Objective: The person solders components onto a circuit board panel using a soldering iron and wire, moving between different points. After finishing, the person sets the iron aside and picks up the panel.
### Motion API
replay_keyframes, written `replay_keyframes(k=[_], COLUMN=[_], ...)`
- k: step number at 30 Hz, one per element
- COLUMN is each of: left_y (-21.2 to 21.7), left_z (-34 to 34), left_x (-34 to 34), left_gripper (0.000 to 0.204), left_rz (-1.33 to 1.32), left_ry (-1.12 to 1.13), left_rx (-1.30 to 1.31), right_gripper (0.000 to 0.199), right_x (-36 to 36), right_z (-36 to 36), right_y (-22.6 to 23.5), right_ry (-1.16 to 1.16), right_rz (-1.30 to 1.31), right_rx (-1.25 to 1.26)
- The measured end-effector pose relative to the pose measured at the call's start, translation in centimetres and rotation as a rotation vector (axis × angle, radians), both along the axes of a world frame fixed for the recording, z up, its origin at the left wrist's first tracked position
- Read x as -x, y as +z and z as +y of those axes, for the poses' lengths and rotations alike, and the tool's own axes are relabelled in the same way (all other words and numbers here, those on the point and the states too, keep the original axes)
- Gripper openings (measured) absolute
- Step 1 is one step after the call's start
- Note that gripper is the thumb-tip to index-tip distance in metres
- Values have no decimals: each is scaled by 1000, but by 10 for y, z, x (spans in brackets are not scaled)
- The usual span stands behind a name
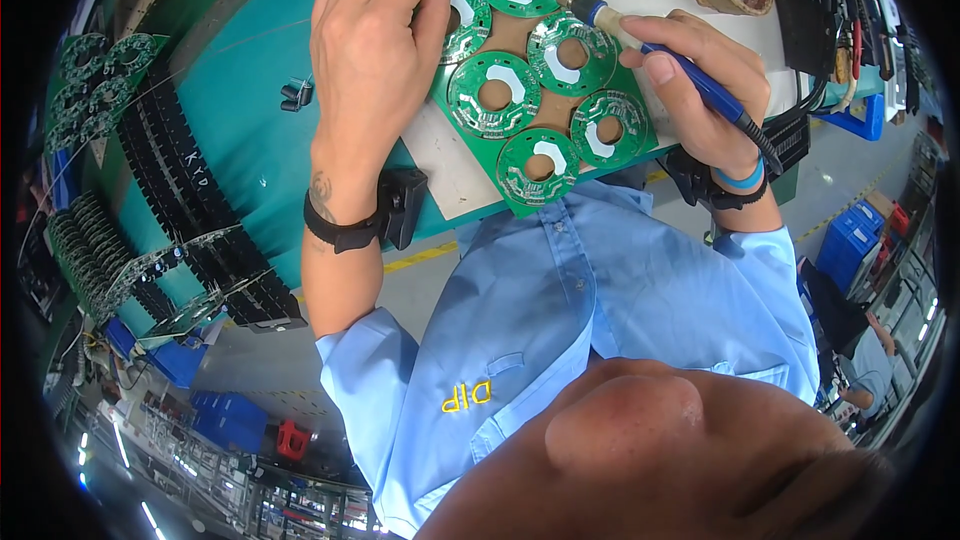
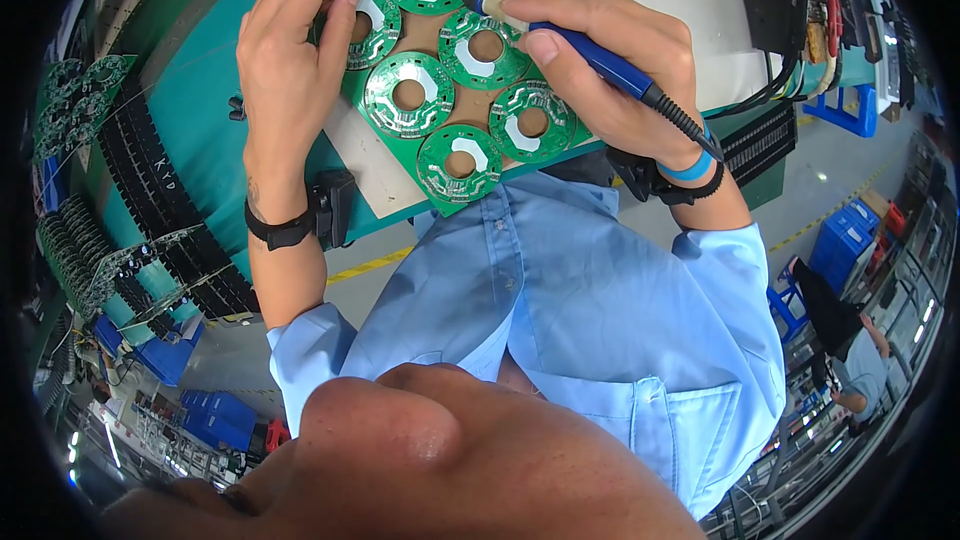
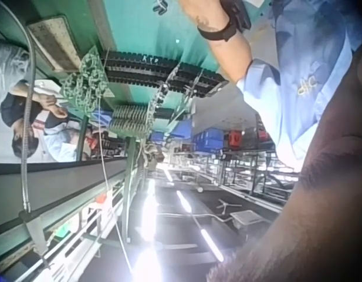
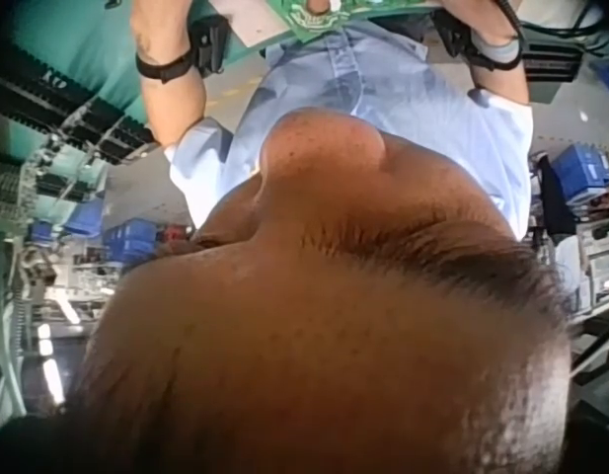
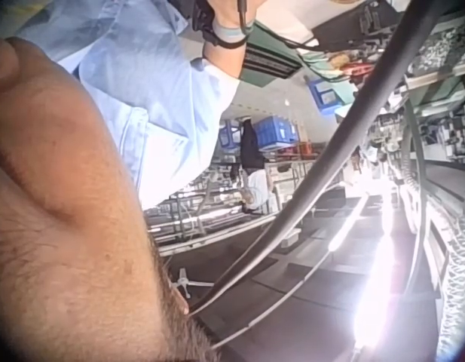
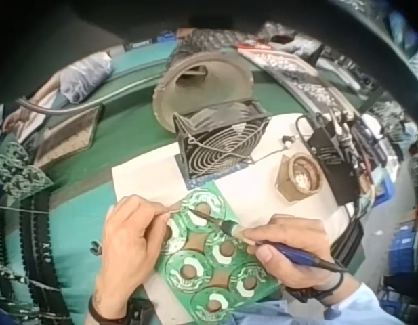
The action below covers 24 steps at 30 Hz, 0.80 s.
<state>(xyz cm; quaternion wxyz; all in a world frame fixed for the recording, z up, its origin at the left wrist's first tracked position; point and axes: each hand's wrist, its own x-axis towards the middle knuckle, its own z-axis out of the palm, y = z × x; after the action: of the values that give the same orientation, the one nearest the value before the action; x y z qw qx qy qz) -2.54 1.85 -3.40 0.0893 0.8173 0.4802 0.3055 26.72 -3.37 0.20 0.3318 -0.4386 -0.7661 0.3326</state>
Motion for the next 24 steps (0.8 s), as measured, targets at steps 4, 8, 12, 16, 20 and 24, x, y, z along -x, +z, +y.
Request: replay_keyframes(k=[4,8,12,16,20,24], left_y=[-4,-6,-9,-8,-8,-9], left_z=[0,1,5,7,9,9], left_x=[3,6,9,11,10,11], left_gripper=[7,7,8,9,9,10], left_rz=[-21,-22,-20,-38,-74,-74], left_ry=[7,8,14,27,34,44], left_rx=[-13,-22,-38,-31,-18,-14], right_gripper=[26,27,28,33,35,31], right_x=[-6,-14,-38,-62,-65,-59], right_z=[-3,-12,-37,-65,-57,-53], right_y=[4,6,-8,-34,-54,-49], right_ry=[-18,-42,-195,-516,-814,-646], right_rz=[10,12,112,200,2,332], right_rx=[-23,-39,-145,-162,-195,-270])
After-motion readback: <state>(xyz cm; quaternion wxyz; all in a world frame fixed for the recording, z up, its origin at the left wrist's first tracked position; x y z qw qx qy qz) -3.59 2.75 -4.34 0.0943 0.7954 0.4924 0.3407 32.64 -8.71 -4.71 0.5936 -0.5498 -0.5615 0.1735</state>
